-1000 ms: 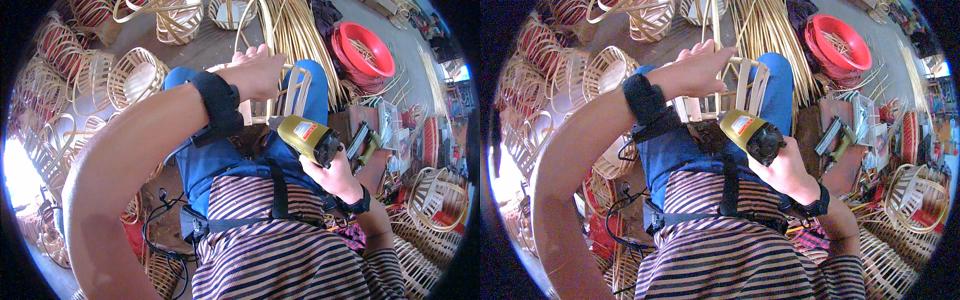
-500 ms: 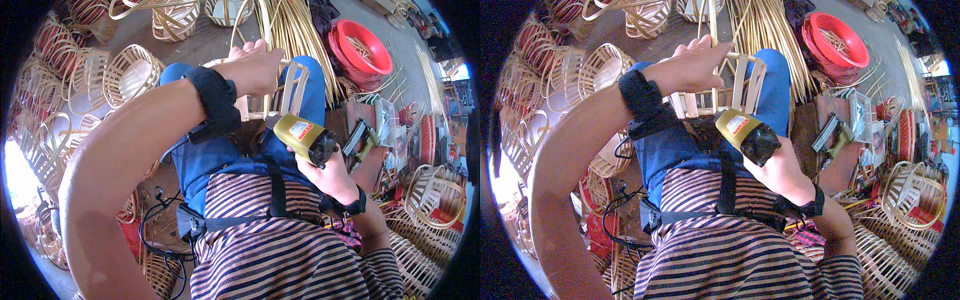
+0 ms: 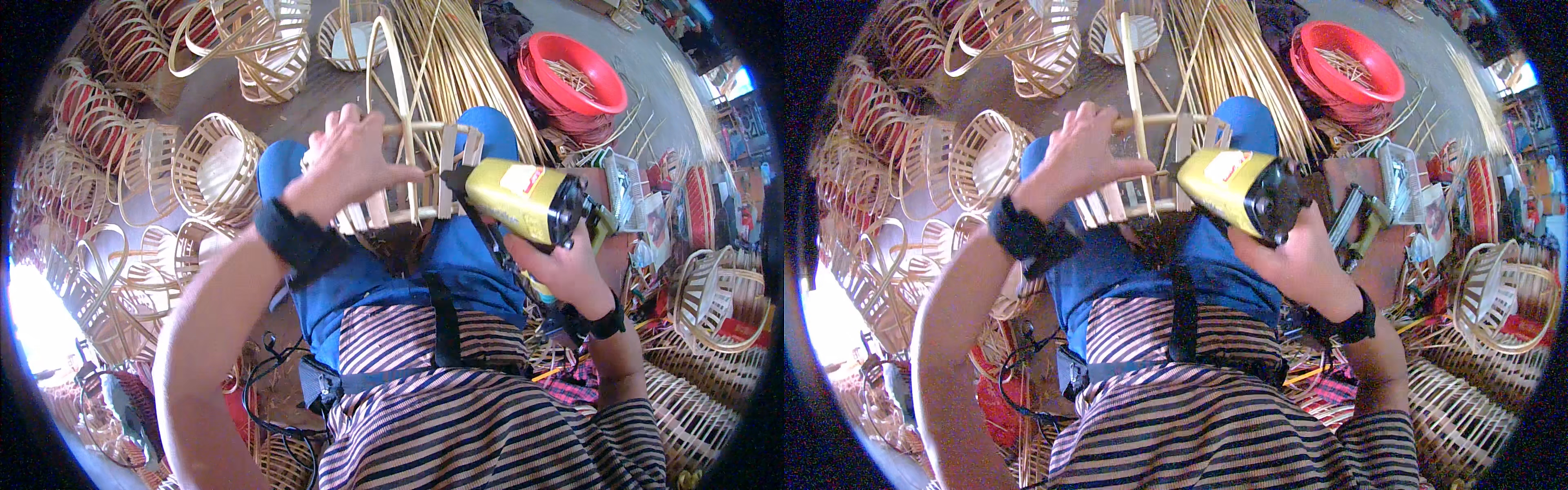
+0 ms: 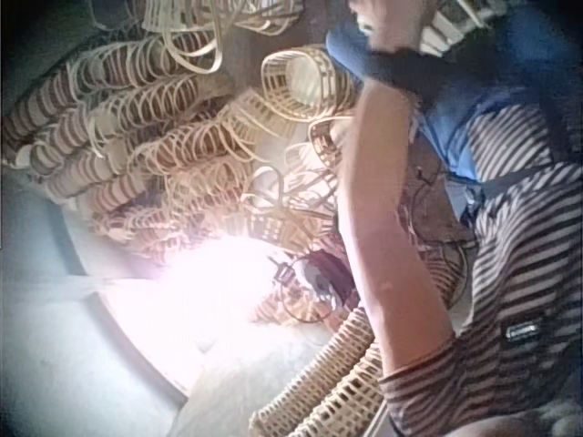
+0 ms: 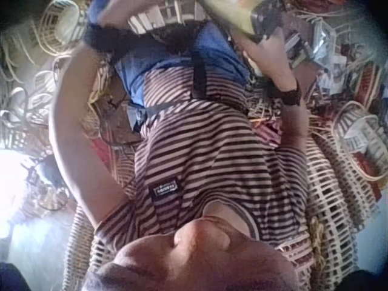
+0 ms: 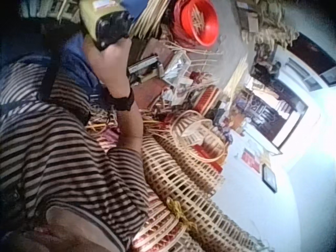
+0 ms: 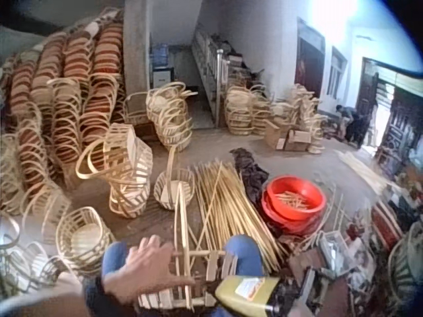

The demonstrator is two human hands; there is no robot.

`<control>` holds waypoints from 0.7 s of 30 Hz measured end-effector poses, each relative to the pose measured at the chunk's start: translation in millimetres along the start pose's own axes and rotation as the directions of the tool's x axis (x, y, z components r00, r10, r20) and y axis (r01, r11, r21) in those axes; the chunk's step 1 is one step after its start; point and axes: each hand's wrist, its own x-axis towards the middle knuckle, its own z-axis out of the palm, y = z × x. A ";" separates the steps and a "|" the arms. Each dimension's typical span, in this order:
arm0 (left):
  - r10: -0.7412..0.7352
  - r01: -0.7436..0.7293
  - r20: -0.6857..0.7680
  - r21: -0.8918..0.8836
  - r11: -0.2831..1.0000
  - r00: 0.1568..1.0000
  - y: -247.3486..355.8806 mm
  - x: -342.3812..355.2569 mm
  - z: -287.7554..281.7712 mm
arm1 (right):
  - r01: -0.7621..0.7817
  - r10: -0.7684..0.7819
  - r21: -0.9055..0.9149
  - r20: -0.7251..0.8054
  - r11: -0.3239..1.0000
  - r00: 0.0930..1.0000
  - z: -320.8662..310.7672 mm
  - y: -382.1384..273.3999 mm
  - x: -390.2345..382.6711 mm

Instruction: The person assembles wooden baskets by securing slats and rims with a pneumatic nail gun and trimming excess material with pliers.

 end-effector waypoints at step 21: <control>-0.025 0.010 -0.222 -0.070 0.997 0.975 10.5 -19.6 26.1 | 0.120 -0.122 0.036 0.063 0.992 0.991 8.8 -0.8 37.3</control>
